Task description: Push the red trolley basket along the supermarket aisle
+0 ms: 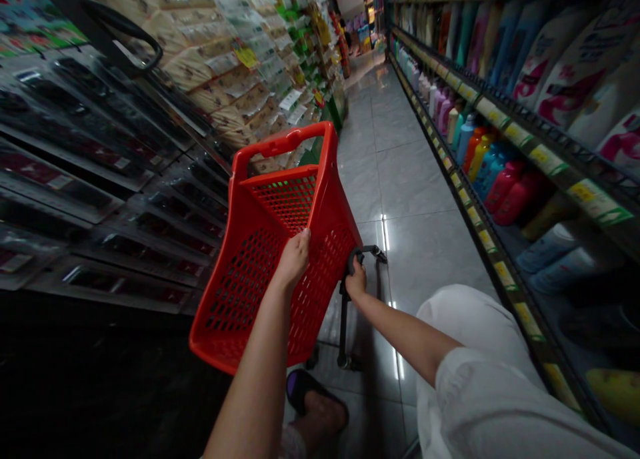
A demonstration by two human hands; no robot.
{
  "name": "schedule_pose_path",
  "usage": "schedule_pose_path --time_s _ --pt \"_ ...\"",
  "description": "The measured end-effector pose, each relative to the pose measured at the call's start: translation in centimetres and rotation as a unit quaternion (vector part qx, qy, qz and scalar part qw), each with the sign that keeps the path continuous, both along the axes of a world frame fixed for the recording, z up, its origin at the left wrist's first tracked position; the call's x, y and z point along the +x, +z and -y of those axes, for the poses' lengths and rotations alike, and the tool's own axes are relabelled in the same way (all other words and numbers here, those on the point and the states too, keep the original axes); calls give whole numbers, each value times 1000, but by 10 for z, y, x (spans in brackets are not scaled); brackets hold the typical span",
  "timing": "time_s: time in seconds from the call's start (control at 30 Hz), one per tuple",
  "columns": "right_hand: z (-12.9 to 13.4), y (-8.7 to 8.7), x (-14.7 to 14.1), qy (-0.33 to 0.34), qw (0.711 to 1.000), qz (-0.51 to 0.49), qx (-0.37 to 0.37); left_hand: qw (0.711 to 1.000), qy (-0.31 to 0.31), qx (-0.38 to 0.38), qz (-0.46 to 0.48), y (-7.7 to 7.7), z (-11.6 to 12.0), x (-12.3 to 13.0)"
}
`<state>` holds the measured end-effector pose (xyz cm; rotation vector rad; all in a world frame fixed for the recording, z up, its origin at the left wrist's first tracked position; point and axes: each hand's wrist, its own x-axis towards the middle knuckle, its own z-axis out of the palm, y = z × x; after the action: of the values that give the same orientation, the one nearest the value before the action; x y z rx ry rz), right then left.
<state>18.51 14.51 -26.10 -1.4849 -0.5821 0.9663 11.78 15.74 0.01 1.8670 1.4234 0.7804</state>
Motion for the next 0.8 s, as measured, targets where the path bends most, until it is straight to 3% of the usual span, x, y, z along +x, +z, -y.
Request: schedule_pose_path --time_s 0.07,0.2,0.37,0.47,0.57,0.67,0.8 --pt "19 1 -24 14 1000 -10 -17 1000 12 0 3 0 -5 -1" --pt "35 12 -46 43 998 -18 48 999 32 1 16 2 -16 -3" --pt "-5 34 2 -52 998 29 5 999 44 -8 29 4 -19 -8" --pt "-29 39 21 -55 998 26 -20 998 51 -8 20 3 -13 -11" --pt "-41 45 16 -41 999 8 -30 999 37 -8 12 2 -5 -13" --pt "-47 67 5 -46 999 21 -3 1000 19 -14 15 3 1 -13" --pt "-49 110 7 -10 983 122 136 999 6 -26 27 4 1 -10"
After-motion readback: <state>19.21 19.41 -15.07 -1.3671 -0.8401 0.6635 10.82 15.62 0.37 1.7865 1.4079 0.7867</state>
